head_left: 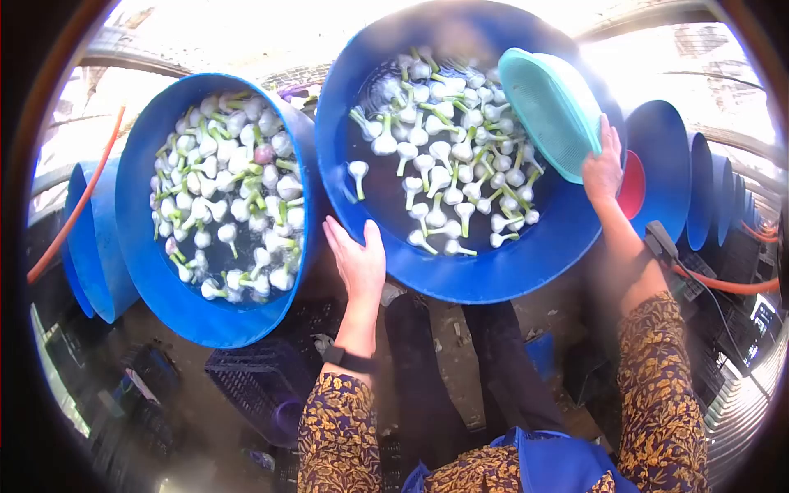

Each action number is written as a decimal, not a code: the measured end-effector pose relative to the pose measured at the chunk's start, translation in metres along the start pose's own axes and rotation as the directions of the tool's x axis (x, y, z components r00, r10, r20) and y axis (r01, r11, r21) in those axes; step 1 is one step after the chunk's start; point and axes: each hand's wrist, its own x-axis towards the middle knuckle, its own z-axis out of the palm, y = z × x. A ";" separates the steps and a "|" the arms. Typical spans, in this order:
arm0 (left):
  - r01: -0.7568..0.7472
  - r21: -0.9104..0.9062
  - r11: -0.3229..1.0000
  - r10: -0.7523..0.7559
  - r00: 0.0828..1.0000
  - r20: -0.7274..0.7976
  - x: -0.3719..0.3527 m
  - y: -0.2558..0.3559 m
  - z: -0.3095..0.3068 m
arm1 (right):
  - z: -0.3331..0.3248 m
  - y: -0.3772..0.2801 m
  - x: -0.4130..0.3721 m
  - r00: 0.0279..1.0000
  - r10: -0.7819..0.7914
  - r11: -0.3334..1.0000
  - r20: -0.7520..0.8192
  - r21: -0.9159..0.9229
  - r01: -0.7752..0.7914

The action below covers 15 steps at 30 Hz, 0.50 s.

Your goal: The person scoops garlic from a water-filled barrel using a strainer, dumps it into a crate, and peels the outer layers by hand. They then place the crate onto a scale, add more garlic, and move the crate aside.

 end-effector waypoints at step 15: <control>0.065 -0.040 0.997 -0.073 0.956 -0.285 0.019 0.018 0.060 | 0.263 -0.062 -0.020 0.773 0.079 0.789 0.629 0.434 -0.434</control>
